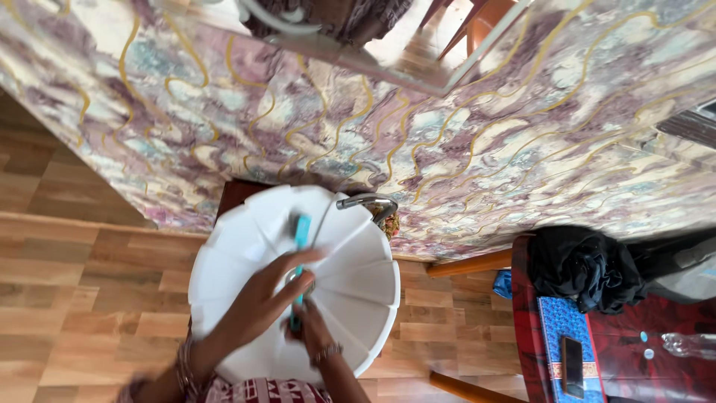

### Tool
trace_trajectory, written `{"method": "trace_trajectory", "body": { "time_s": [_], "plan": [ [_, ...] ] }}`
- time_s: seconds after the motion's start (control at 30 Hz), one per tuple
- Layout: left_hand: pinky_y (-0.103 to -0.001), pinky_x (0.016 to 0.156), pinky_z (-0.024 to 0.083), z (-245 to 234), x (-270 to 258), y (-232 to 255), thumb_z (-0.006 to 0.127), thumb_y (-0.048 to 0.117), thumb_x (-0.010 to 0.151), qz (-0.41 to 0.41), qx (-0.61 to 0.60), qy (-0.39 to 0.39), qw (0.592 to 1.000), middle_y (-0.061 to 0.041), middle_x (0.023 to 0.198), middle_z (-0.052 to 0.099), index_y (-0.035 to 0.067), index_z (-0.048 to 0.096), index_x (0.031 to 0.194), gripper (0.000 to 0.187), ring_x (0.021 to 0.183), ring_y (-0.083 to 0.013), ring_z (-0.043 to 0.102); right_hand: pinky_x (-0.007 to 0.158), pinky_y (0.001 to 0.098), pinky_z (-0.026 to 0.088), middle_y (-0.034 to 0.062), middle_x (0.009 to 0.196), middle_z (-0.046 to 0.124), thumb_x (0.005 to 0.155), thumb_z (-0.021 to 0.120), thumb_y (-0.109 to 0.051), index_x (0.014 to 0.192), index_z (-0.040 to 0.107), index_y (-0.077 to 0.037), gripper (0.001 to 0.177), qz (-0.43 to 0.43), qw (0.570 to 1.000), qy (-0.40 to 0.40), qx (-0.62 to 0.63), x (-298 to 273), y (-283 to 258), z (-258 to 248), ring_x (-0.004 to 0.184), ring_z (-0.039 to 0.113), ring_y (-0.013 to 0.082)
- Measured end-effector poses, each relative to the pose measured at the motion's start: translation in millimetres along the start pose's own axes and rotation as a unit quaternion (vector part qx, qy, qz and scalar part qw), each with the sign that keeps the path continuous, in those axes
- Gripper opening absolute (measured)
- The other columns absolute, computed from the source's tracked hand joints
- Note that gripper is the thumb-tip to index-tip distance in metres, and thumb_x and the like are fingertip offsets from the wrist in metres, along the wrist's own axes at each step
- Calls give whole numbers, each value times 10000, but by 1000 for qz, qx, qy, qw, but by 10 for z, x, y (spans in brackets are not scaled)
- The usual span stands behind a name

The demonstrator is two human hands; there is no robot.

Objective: The person cleans a white petal-shaped sink using a blue brush by hand, scrubbing the basin and the drain area.

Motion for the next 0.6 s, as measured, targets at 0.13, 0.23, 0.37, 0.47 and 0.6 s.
{"method": "trace_trajectory", "body": {
  "time_s": [0.13,0.23,0.37,0.47,0.6],
  "plan": [
    [-360,845,586,-261,-620,-1230,673,301,925,-41,270,97,957,-98,1078,767,111,716,1191,330,981,-221,762,489,312,503,107,763,703,1057,576,-343,1393,451,-124,420,75,996,-28,41,-279,379,-138,505,617,193],
    [-352,788,592,-330,-875,-1724,666,305,895,-111,373,71,918,-24,971,770,193,763,1104,256,904,-212,756,470,281,490,94,736,685,1092,568,-374,1414,479,-77,447,32,999,-29,-24,-228,194,-117,482,596,156],
    [-383,688,566,-322,-851,-1637,638,244,887,-115,434,103,888,11,832,731,213,747,1082,226,777,-221,711,462,308,495,97,691,659,1016,528,-352,1460,413,-202,483,-59,996,8,-65,92,-560,82,474,595,171],
    [-383,679,560,-317,-824,-1474,649,236,878,-102,432,101,890,-12,766,703,210,755,1053,207,748,-224,693,505,285,524,89,739,671,1091,538,-378,1435,497,-32,489,-114,991,20,-74,133,-908,206,520,611,154],
    [-385,677,559,-333,-812,-1447,641,237,881,-122,423,96,893,-8,781,704,210,749,1061,212,742,-219,694,501,307,530,107,750,685,1064,537,-367,1416,463,-29,494,-90,995,18,-48,93,-674,216,529,631,187]
  ]
}}
Point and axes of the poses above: each hand's wrist, its own x-axis towards the middle knuckle, its own z-axis out of the palm, y = z × x, the point moved 5 cm from there along x, towards the middle knuckle
